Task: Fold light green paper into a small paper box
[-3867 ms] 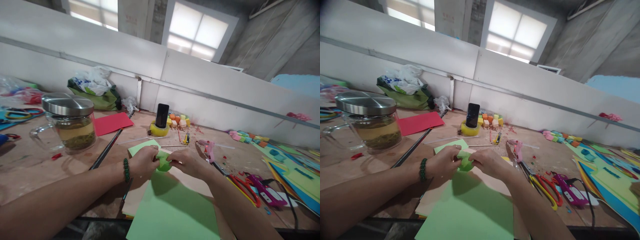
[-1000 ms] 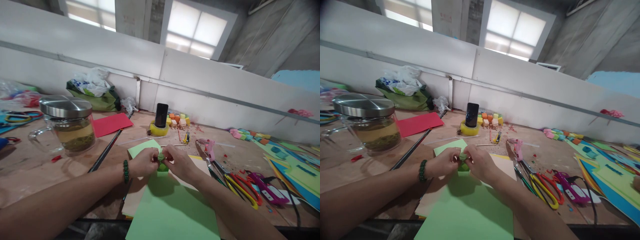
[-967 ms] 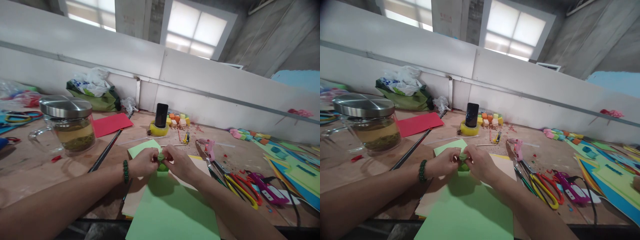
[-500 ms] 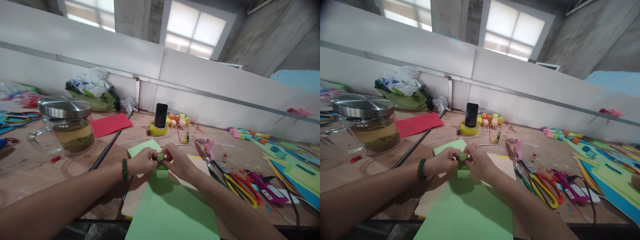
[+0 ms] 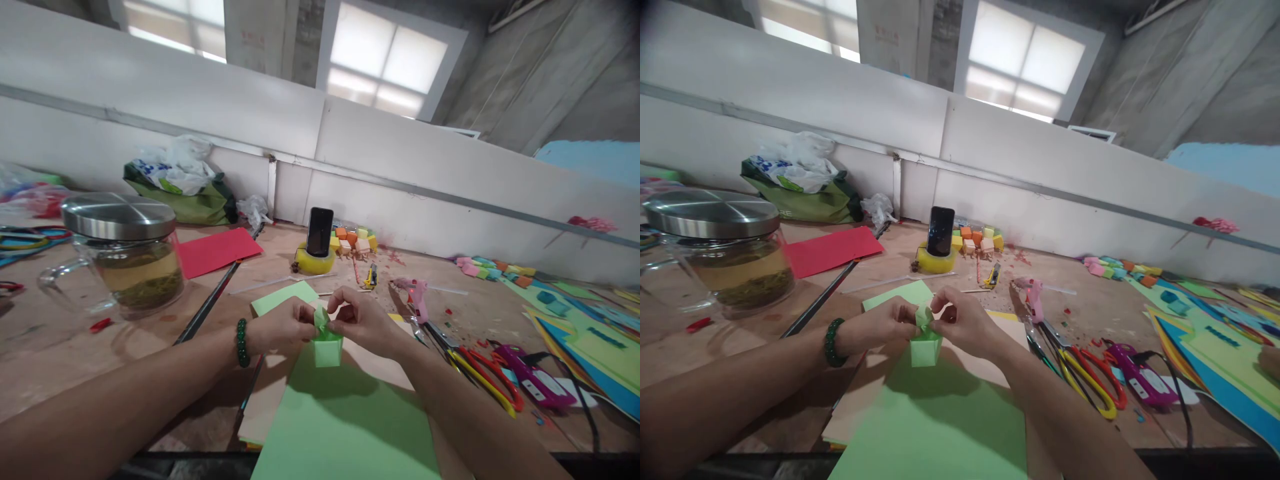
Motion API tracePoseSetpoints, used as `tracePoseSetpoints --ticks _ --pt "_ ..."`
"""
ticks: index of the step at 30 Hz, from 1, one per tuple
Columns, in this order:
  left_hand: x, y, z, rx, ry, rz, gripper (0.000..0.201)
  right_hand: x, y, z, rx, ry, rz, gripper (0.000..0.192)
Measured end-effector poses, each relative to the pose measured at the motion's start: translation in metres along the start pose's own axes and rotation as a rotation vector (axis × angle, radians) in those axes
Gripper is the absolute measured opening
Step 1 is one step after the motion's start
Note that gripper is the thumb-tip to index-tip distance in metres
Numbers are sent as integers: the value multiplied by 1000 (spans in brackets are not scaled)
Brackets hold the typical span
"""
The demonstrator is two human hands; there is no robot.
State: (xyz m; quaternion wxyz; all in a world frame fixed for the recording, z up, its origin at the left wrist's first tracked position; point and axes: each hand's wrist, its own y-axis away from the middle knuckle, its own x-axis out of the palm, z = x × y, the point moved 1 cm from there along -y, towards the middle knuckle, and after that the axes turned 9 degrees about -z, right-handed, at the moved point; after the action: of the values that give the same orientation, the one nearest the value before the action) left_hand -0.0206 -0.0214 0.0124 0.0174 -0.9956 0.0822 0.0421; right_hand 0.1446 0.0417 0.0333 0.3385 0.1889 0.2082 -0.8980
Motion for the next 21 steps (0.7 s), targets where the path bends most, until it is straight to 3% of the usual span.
tracePoseSetpoints --ticks 12,21 --pt "-2 1 -3 -65 -53 -12 13 -1 -4 3 106 -69 -56 23" --pt "1 0 -5 -89 -4 -115 14 1 -1 5 26 -70 -77 21"
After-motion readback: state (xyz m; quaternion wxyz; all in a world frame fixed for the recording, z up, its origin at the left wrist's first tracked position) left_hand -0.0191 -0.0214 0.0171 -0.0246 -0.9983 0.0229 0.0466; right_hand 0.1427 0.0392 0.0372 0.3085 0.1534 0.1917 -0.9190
